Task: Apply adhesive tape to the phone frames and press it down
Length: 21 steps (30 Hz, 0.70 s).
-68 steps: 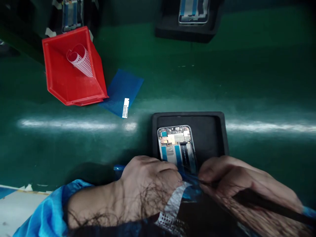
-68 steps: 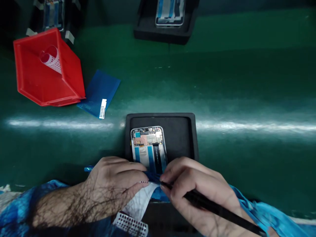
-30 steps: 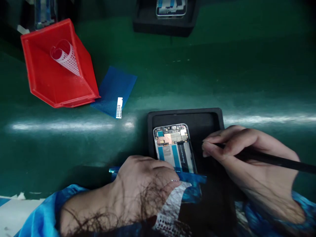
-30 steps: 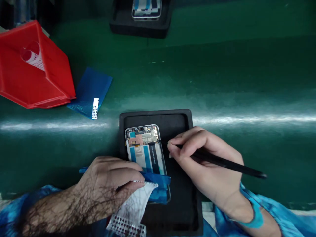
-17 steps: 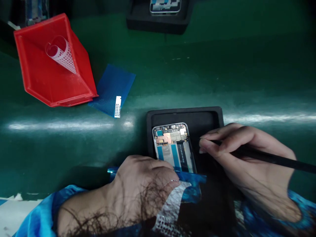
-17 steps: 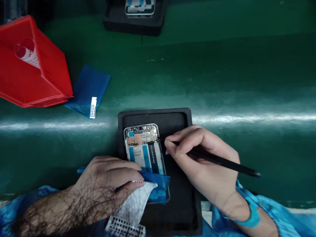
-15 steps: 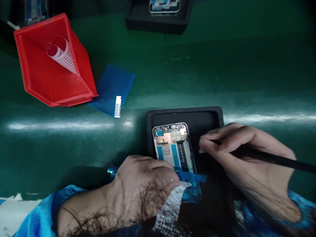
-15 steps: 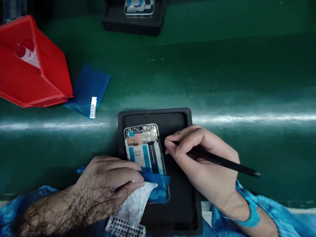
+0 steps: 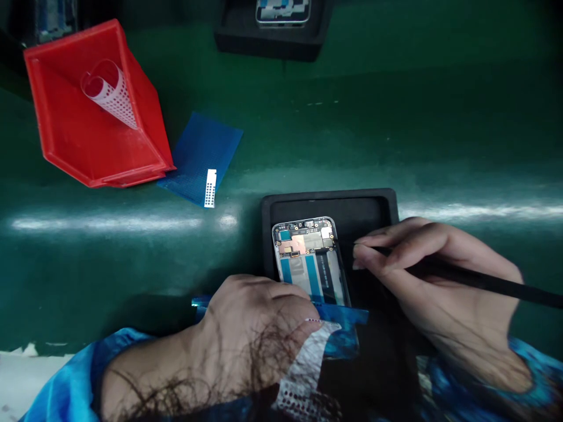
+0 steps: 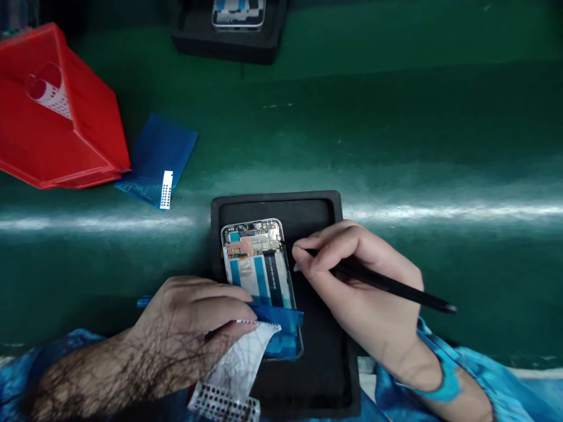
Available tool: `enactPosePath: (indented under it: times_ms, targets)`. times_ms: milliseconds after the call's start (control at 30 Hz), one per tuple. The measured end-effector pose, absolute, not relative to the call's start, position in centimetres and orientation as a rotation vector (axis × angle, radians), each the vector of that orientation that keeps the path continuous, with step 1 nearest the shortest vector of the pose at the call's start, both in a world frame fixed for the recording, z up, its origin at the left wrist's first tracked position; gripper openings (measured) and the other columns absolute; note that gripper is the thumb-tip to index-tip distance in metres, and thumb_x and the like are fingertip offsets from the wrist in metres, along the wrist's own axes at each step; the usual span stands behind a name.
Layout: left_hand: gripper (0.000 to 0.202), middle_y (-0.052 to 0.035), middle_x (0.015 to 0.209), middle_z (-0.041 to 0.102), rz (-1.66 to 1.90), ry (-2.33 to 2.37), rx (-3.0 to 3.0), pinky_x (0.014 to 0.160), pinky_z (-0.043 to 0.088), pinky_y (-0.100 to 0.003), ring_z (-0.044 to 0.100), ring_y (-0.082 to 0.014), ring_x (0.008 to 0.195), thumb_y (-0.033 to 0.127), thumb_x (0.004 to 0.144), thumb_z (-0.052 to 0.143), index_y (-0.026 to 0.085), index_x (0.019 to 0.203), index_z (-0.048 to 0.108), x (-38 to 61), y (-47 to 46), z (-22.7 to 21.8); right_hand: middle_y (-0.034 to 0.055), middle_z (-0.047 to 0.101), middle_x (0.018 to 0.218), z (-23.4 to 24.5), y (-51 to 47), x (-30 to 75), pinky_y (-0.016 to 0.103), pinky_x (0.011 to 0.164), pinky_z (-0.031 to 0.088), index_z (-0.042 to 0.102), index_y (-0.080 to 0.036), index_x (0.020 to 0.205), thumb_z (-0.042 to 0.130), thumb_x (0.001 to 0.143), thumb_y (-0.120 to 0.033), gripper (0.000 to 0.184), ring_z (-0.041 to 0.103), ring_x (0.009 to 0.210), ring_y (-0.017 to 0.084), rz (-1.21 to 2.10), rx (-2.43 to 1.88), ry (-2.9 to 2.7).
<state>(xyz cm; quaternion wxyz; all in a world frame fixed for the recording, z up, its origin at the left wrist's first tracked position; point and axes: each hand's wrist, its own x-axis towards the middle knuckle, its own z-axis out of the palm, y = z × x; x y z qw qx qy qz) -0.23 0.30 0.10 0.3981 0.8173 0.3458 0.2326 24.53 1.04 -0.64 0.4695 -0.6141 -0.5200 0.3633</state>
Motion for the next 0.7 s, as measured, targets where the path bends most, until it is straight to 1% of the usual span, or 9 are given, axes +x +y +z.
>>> enactPosePath:
  times_ms: [100,267,367,567,700]
  targets:
    - [0.023,0.0063,0.086,0.087,0.599,0.871,2.083,0.06,0.063,-0.024,0.08,-0.0116,0.063,0.022,0.107,0.06,0.028,0.086,0.067,-0.24,0.29,0.14,-0.0044,0.082,0.079,-0.42,0.95,24.57,0.022,0.067,0.065,0.07,-0.032,0.067,0.091,0.081,-0.012,0.032,0.079,0.07,0.012,0.899,-1.522,-1.277]
    - [0.017,0.0082,0.091,0.088,0.559,0.894,2.041,0.065,0.065,-0.023,0.081,-0.0118,0.068,0.024,0.108,0.065,0.03,0.093,0.069,-0.33,-0.03,-0.1,-0.0042,0.082,0.081,-0.49,0.77,24.67,0.027,0.069,0.064,0.069,-0.033,0.068,0.091,0.082,-0.014,0.032,0.08,0.074,0.014,0.876,-1.521,-1.299]
    - [0.021,0.0088,0.086,0.086,0.563,0.892,2.041,0.062,0.064,-0.024,0.08,-0.0116,0.066,0.023,0.109,0.065,0.029,0.089,0.068,-0.21,-0.05,-0.1,-0.0044,0.082,0.082,-0.62,0.77,24.59,0.03,0.07,0.063,0.068,-0.033,0.067,0.091,0.083,-0.015,0.033,0.079,0.074,0.016,0.863,-1.539,-1.328]
    - [0.022,0.005,0.092,0.09,0.554,0.913,2.028,0.064,0.066,-0.024,0.084,-0.0142,0.07,0.025,0.109,0.064,0.029,0.088,0.07,-0.17,0.06,0.16,-0.0026,0.081,0.084,-0.45,0.57,24.5,0.037,0.07,0.062,0.068,-0.032,0.068,0.093,0.085,-0.016,0.034,0.079,0.076,0.021,0.835,-1.556,-1.375]
    - [0.02,0.0033,0.094,0.091,0.522,0.887,2.017,0.066,0.068,-0.025,0.086,-0.0161,0.074,0.024,0.108,0.066,0.029,0.089,0.07,-0.45,0.16,0.03,-0.0027,0.082,0.084,-0.38,0.46,24.46,0.037,0.069,0.06,0.067,-0.032,0.066,0.092,0.084,-0.013,0.036,0.078,0.076,0.02,0.837,-1.541,-1.392]
